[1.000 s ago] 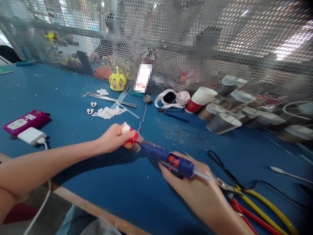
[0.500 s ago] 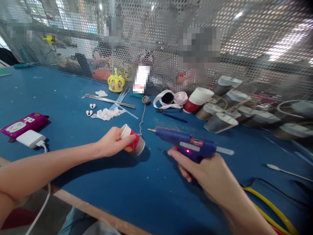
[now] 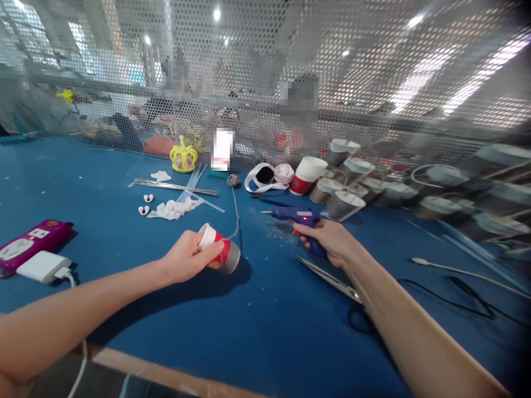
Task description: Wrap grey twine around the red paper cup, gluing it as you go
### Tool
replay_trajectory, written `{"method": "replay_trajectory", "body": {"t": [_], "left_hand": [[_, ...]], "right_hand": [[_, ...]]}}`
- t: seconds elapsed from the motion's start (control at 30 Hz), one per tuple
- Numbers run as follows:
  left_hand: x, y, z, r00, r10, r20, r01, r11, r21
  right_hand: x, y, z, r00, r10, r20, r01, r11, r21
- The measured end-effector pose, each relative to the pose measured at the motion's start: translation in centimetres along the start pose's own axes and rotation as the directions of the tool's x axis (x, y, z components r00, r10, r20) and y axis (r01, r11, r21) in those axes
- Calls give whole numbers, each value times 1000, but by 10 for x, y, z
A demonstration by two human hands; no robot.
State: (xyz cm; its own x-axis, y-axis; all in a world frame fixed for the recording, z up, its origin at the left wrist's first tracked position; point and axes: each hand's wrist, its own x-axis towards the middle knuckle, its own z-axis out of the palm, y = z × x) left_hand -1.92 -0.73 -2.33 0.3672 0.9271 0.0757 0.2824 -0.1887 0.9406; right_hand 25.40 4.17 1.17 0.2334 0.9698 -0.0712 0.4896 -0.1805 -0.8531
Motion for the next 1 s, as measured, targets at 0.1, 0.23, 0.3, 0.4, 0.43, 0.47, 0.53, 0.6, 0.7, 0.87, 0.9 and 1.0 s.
{"method": "replay_trajectory", "body": {"t": [0.1,0.23,0.3,0.4,0.43,0.47,0.53,0.6,0.7,0.87,0.9,1.0], "left_hand": [[0,0,1,1000,-3,8,3,1000,2],[-1,0,1,999,35,6,-35,999,-3],[-1,1,0,999,42,12,-42,999,-2],[-1,2,0,999,48,21,-48,999,1],[-1,3,0,998,53,22,-53,999,4],[-2,4,1,998,60,21,-60,998,8],[-3,5,1,997,77,15,-77,997,15],[-4,6,1,995,97,19,-97,995,22],[-5,5,1,993,117,30,-118,992,40],[-5,4,1,993,108,55,-111,992,54],[-4,4,1,993,100,56,-102,994,43],[-4,6,2,996,61,67,-58,997,-42]], "right_hand": [[10,5,2,998,-29,-63,21,993,-115],[18,7,1,978,-131,-159,83,957,-278],[13,2,3,968,-182,-172,121,942,-314],[-6,-12,15,971,-228,-67,198,933,-302],[-15,-18,22,974,-227,11,221,935,-277],[-23,-23,31,970,-218,106,238,940,-244],[-38,-32,49,932,-194,306,249,957,-152],[-48,-38,67,865,-179,469,210,978,-14],[-53,-41,85,790,-190,583,-81,910,407],[-56,-42,89,806,-205,555,-168,821,546],[-57,-42,88,806,-206,555,-173,815,553],[-60,-42,85,802,-233,549,-156,807,569]]}}
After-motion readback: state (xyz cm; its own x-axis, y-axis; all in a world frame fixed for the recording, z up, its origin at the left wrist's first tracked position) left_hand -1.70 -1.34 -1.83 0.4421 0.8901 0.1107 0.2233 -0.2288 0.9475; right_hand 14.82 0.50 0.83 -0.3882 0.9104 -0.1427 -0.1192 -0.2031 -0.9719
